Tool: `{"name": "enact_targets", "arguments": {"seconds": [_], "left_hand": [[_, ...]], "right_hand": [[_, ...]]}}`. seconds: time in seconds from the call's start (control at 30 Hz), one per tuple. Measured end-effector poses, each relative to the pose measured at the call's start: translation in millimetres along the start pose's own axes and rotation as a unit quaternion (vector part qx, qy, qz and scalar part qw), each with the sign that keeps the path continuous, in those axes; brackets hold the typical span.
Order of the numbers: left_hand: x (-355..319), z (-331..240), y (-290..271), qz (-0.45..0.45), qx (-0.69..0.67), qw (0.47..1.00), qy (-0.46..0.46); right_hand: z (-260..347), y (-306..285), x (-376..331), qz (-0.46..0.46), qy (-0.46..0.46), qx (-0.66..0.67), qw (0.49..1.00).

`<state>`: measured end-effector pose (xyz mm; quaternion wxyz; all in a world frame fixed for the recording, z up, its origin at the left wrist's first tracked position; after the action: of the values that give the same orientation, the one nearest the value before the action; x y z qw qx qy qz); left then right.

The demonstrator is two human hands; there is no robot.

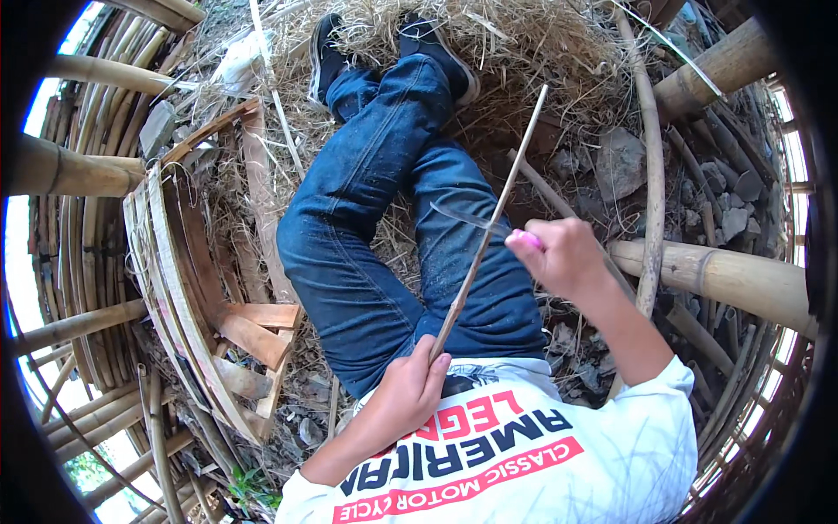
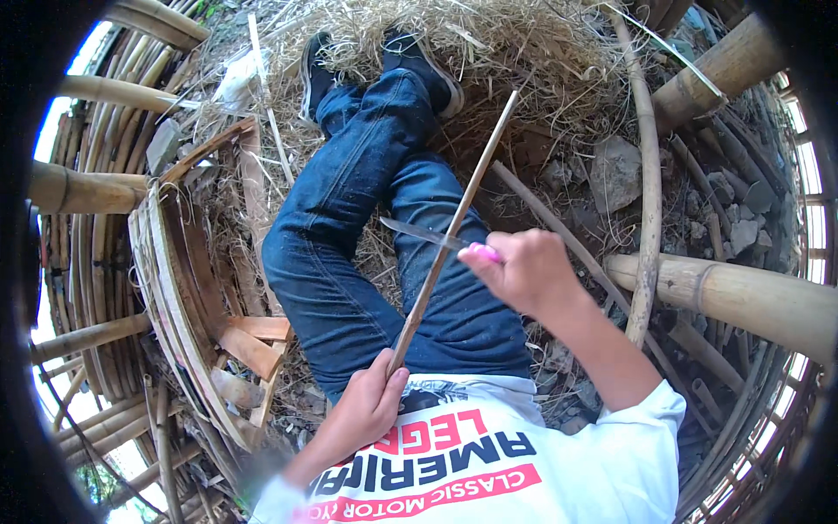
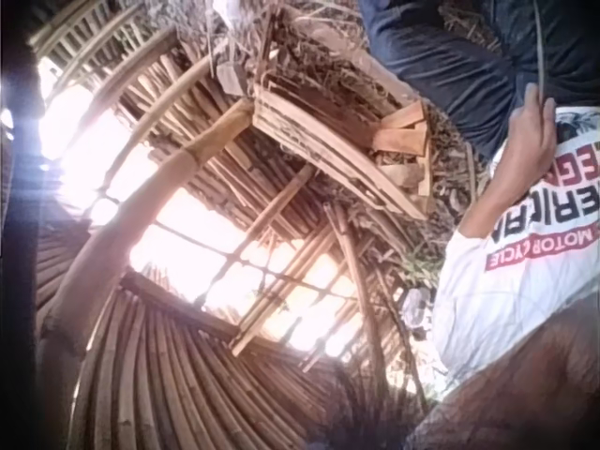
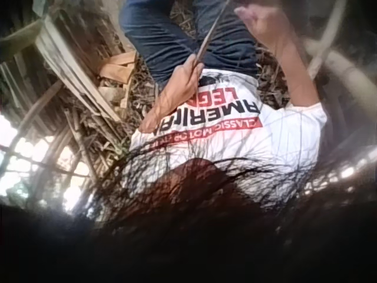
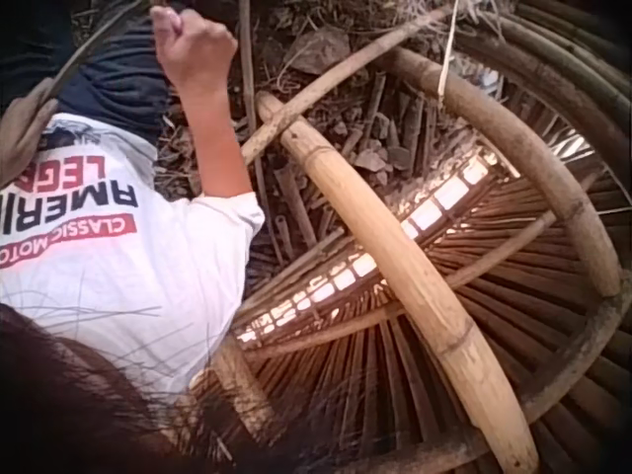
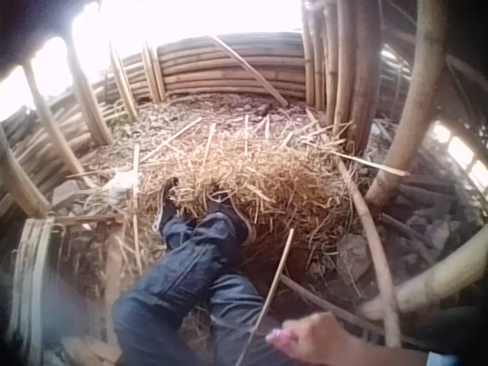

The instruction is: The person scrapes a thin bamboo stick with a knife while sitting on the ground surrounded by straw and bamboo structures.

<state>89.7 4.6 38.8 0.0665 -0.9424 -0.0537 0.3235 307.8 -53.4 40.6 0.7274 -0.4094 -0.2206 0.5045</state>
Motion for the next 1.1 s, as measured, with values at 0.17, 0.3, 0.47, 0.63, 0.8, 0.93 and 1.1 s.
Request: {"name": "enact_targets", "arguments": {"seconds": [0.17, 0.3, 0.47, 0.63, 0.8, 0.93, 1.1], "left_hand": [[-2, -5, 0, 0.005, 0.000, 1.000, -0.014], [1, -2, 2, 0.012, 0.012, 1.000, -0.023], [2, -1, -2, -0.010, 0.040, 0.999, -0.029], [1, -2, -2, -0.025, 0.067, 0.997, -0.004], [-2, 1, 0, -0.015, 0.057, 0.998, -0.022], [2, 3, 6, 0.008, 0.056, 0.998, -0.018], [2, 6, 3, -0.003, 0.059, 0.998, -0.024]], "right_hand": [[21, -2, -9, -0.042, -0.057, 0.016, 0.997], [30, 7, -14, -0.038, -0.074, -0.007, 0.996], [2, 7, 3, -0.043, -0.029, -0.025, 0.998], [8, 4, 0, -0.047, -0.063, -0.035, 0.996], [37, 4, -8, -0.031, -0.124, -0.036, 0.991], [-15, 0, -1, -0.085, -0.045, -0.061, 0.993], [-26, -2, 8, -0.076, -0.016, -0.053, 0.996]]}}
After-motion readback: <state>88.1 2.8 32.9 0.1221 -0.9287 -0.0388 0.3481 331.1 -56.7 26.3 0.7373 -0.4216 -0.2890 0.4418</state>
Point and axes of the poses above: each hand's wrist, its own x-axis towards the middle knuckle, its own y-axis out of the palm, z = x × y, the point moved 9 cm from there along x, towards the middle knuckle, and after that the axes turned 8 degrees about z, right-handed, at the moved point
